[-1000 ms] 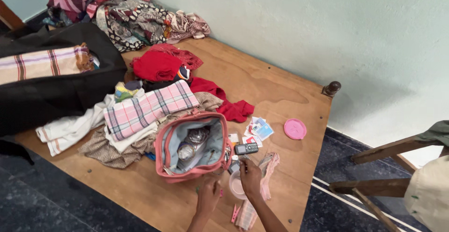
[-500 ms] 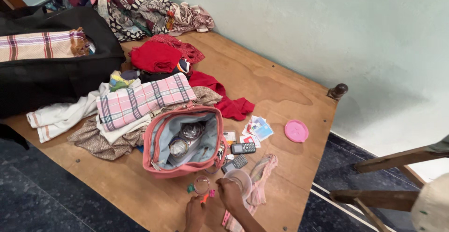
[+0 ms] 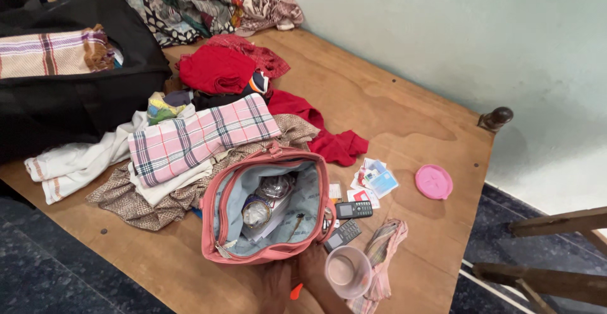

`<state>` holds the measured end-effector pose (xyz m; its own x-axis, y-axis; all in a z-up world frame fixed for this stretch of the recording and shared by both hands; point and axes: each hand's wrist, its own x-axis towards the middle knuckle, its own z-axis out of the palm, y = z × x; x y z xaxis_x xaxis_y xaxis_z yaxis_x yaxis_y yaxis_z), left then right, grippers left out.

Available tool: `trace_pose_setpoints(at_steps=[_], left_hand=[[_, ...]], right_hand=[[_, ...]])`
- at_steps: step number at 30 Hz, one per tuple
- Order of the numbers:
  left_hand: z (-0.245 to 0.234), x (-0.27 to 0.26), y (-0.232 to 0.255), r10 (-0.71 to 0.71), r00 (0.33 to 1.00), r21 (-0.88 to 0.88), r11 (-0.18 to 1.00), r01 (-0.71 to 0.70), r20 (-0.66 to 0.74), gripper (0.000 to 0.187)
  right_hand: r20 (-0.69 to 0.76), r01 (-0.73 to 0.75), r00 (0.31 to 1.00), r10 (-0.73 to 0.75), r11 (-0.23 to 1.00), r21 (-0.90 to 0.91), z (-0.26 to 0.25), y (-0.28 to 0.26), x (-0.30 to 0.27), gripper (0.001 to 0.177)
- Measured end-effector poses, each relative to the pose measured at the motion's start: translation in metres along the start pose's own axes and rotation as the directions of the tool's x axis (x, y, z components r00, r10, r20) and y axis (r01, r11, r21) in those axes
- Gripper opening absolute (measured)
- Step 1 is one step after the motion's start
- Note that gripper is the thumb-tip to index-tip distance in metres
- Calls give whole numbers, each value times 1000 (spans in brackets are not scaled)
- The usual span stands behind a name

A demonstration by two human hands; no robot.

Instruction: The person unpacks a pink handbag on a wooden table, removing items such as a remote control, a small plastic container, and several cards. They then place these items back into the bag one by one, rearranging the contents.

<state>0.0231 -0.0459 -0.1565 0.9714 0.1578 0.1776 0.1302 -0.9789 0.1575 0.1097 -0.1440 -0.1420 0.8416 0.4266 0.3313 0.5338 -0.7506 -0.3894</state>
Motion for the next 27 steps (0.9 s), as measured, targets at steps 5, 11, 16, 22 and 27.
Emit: trace_pose_setpoints(at_steps=[5, 11, 16, 22, 27], left_hand=[[9, -9, 6, 36, 999, -10, 999, -36, 25, 39], [22, 5, 10, 60, 998, -14, 998, -60, 15, 37], [30, 4, 13, 63, 998, -20, 998, -63, 20, 34], [32, 16, 13, 72, 997, -21, 997, -71, 25, 32], [25, 18, 20, 62, 997, -46, 997, -60, 54, 30]], right_hand=[[92, -190, 978, 187, 981, 27, 11, 25, 14, 50], [183, -532, 847, 499, 788, 310, 22, 40, 30, 49], [131, -540, 820, 557, 678, 498, 33, 38, 30, 45], [132, -576, 803, 581, 704, 416, 32, 43, 36, 42], [140, -584, 811, 568, 771, 253, 14, 57, 41, 40]])
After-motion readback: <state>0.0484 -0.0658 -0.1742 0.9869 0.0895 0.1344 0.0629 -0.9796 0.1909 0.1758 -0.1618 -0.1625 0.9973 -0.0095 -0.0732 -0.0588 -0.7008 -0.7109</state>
